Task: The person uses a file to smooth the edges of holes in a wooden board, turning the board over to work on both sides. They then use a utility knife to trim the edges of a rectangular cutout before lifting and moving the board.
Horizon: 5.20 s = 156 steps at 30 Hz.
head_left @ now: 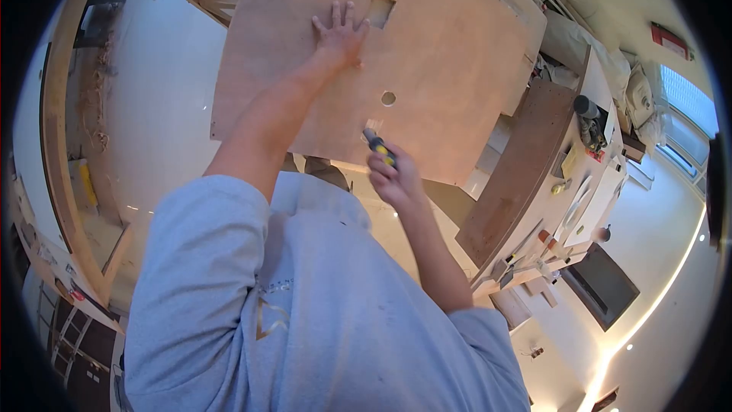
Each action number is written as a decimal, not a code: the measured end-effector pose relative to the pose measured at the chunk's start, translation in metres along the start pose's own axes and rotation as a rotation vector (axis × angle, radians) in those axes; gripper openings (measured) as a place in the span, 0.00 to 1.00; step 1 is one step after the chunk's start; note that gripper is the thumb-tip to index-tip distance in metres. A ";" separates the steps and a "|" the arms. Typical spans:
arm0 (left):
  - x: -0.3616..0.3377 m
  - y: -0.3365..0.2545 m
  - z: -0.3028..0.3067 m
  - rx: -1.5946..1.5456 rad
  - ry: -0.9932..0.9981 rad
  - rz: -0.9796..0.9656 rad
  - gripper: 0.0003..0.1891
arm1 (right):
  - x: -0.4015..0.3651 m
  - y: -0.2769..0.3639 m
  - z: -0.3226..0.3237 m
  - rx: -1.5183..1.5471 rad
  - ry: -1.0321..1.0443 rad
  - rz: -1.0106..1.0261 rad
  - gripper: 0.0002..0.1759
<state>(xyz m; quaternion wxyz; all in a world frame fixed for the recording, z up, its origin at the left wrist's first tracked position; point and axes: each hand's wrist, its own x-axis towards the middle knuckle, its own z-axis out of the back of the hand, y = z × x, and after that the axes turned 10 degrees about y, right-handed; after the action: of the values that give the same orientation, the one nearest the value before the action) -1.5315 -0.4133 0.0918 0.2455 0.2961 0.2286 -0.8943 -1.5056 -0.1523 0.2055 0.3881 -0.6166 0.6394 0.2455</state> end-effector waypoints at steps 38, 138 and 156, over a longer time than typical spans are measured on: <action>0.005 0.002 -0.002 -0.044 -0.013 -0.017 0.55 | -0.024 0.039 0.014 -3.249 -0.417 -0.085 0.31; 0.000 -0.007 0.000 -0.023 0.020 0.013 0.56 | -0.063 0.011 -0.042 -0.631 -0.265 -0.201 0.07; 0.005 0.001 -0.019 -0.010 -0.114 -0.027 0.56 | 0.008 0.062 0.008 0.577 0.111 0.135 0.18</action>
<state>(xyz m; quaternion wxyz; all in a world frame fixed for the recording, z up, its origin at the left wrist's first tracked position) -1.5263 -0.4053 0.0750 0.2473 0.2406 0.2227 -0.9118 -1.5639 -0.1434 0.1845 0.4947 -0.4495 0.7424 0.0449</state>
